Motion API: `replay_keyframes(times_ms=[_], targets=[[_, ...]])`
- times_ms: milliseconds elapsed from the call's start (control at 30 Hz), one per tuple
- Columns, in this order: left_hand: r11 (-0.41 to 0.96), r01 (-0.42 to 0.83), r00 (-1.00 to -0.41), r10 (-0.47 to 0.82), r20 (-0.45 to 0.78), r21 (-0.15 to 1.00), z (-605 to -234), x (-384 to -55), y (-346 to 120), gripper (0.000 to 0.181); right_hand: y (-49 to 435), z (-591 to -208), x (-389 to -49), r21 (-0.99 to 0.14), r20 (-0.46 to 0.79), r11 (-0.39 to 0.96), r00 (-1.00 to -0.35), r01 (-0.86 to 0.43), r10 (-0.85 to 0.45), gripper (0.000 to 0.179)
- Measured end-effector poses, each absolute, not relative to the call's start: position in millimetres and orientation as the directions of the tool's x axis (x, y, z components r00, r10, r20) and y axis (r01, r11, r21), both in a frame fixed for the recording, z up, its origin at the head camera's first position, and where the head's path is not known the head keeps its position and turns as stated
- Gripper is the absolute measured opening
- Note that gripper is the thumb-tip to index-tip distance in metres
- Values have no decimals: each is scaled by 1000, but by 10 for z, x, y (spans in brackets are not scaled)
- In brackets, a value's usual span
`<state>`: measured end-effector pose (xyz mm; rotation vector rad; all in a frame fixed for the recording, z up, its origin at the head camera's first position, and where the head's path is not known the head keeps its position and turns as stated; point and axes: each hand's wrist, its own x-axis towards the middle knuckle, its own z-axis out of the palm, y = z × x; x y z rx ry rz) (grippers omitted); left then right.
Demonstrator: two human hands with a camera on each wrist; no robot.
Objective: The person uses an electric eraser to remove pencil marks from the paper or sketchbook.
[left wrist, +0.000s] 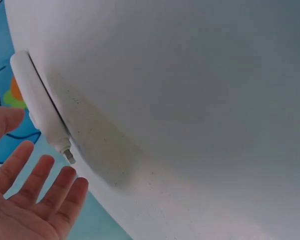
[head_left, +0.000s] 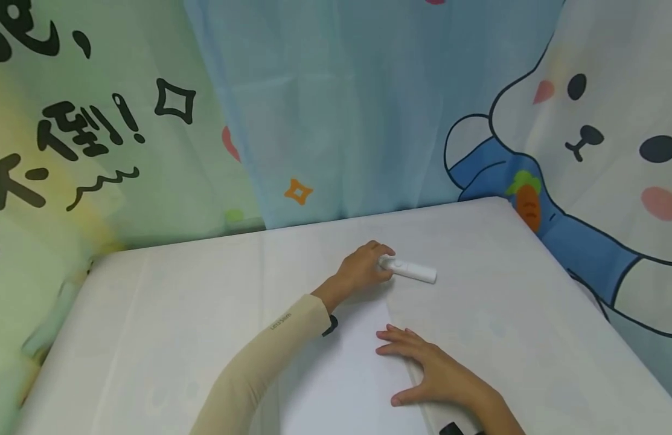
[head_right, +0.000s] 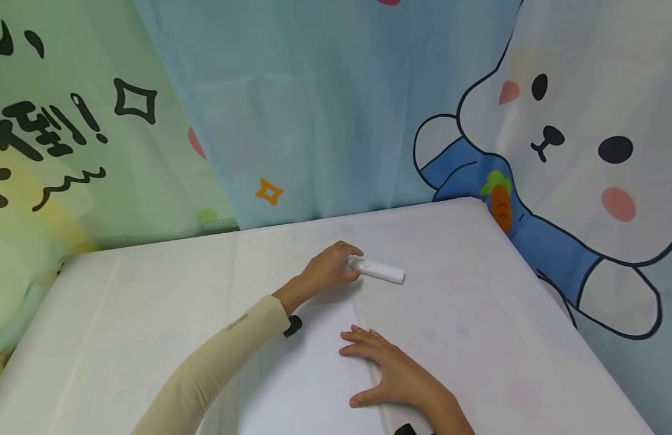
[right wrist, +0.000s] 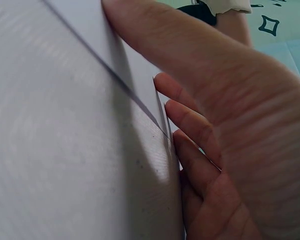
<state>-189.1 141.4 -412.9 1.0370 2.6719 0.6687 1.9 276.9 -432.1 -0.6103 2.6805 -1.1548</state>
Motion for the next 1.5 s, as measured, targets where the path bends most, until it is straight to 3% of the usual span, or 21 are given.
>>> replay_keyframes(times_ms=[267, 600, 1133, 1500], targets=[[664, 616, -715, 697, -52, 423, -4124, -1828, 1498, 41, 2793, -4373, 33, -746, 87, 558, -884, -364, -460, 63], [624, 691, -656, 753, -45, 364, -4158, -1854, 1587, 41, 2796, -4346, 26, -726, 85, 576, -880, -375, -467, 63], [630, 756, -639, 769, -8, 178, -4147, -1831, 1621, 37, 2792, -4351, 37, -694, 85, 610, -885, -382, -457, 63], [647, 733, -655, 755, -38, 209, -4149, -1802, 1692, 37, 2796, -4355, 32, -714, 82, 588, -880, -379, -467, 64]])
